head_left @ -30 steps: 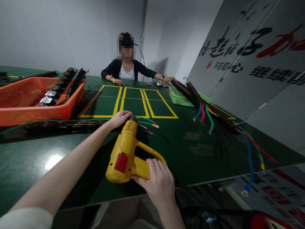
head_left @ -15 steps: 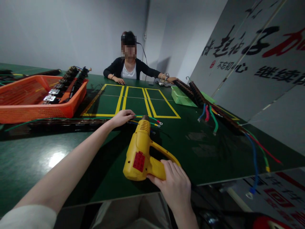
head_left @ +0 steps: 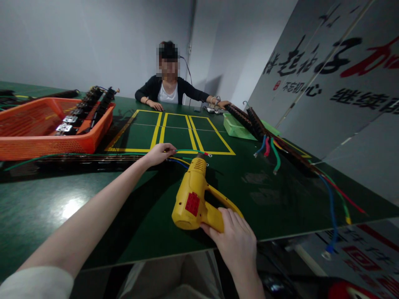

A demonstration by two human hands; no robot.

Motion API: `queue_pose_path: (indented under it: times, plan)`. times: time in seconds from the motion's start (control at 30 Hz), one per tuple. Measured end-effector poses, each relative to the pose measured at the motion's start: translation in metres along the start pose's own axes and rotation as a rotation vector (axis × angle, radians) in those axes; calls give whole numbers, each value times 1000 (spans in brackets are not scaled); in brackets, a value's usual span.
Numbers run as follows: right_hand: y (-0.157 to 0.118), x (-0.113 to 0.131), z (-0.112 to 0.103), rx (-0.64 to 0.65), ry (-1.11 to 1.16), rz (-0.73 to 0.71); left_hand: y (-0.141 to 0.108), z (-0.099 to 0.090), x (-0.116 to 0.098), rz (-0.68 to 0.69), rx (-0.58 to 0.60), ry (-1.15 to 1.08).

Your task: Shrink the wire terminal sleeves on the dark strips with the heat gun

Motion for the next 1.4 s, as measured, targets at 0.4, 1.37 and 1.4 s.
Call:
queue_pose_path:
  times: [0.4, 1.37, 1.4]
  plan:
    - [9, 33, 7, -46, 115, 42, 0, 1, 0, -1, 2, 22]
    - [7, 19, 1, -10, 129, -1, 0, 1, 5, -25, 57, 48]
    - [6, 15, 0, -12, 110, 2, 0, 1, 5, -25, 58, 52]
Point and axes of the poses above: each hand's wrist, its own y-axis towards the middle knuckle, its own z-axis out of the palm, x = y × z, the point moved 7 cm from there along y, towards the middle knuckle, and after that the axes turned 2 degrees about -y, right-handed, at the moved point
